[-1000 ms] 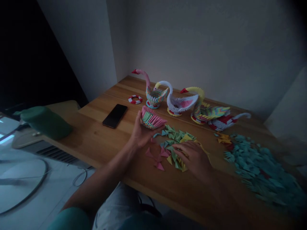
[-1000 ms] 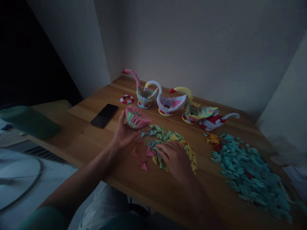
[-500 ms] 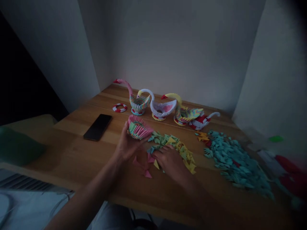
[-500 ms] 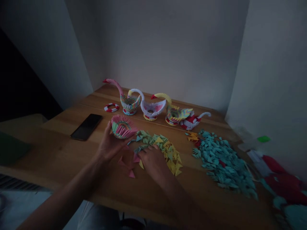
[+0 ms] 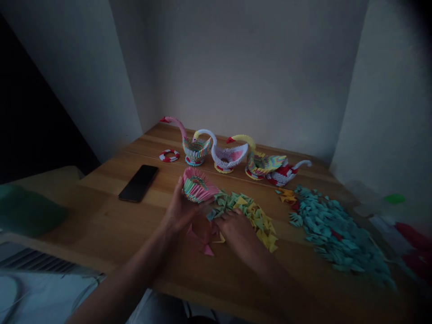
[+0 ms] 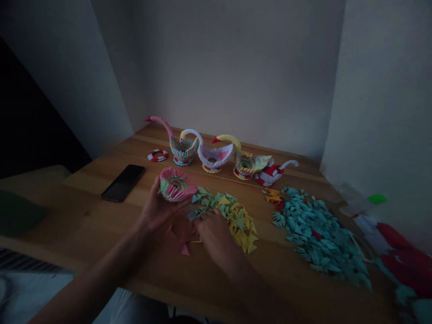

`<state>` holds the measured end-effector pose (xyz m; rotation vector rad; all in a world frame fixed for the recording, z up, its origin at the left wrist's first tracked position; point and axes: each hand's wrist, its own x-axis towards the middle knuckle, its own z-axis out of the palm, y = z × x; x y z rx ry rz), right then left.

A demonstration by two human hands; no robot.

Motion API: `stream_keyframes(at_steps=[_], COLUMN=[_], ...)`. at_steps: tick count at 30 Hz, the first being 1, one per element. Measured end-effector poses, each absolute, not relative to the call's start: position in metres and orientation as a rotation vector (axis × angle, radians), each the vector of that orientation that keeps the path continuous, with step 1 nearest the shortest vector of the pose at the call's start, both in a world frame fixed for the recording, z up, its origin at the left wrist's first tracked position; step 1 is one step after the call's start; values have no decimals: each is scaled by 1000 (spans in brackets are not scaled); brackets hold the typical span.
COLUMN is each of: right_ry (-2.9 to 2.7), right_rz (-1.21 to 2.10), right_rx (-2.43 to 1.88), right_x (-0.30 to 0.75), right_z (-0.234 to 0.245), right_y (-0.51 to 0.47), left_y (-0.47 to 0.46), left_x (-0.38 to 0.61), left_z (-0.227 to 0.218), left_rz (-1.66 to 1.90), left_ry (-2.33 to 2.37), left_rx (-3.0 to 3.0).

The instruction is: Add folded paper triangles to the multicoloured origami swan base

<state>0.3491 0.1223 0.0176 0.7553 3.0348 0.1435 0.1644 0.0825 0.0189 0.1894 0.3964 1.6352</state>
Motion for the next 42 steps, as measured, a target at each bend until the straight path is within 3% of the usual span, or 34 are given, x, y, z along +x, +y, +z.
stream_keyframes(at_steps=[9,15,24,29,34,36,42], right_ry=[3665,3664,3599,3476,2805,2536,2436], right_rz=[143,-509,-442,-964,-2228,-2574,-2808], right_rx=[959,1410,1497,1536,1676,1644,1381], right_x=[361,366,369,370,370,368,358], right_z=[14,-2,-2,-2,-2,0,7], right_y=[143,150,149,151,156,156,145], left_y=[80,78,78,78,79,78,76], left_x=[166,175,182,181,182,184,191], left_z=[22,24,26,24,22,22,20], left_rz=[1627,1541,1523,1504,1500,1477,1380], left_ry=[327,261,287,304,290,289,304], left_rx=[143,151,155,143,156,167,168])
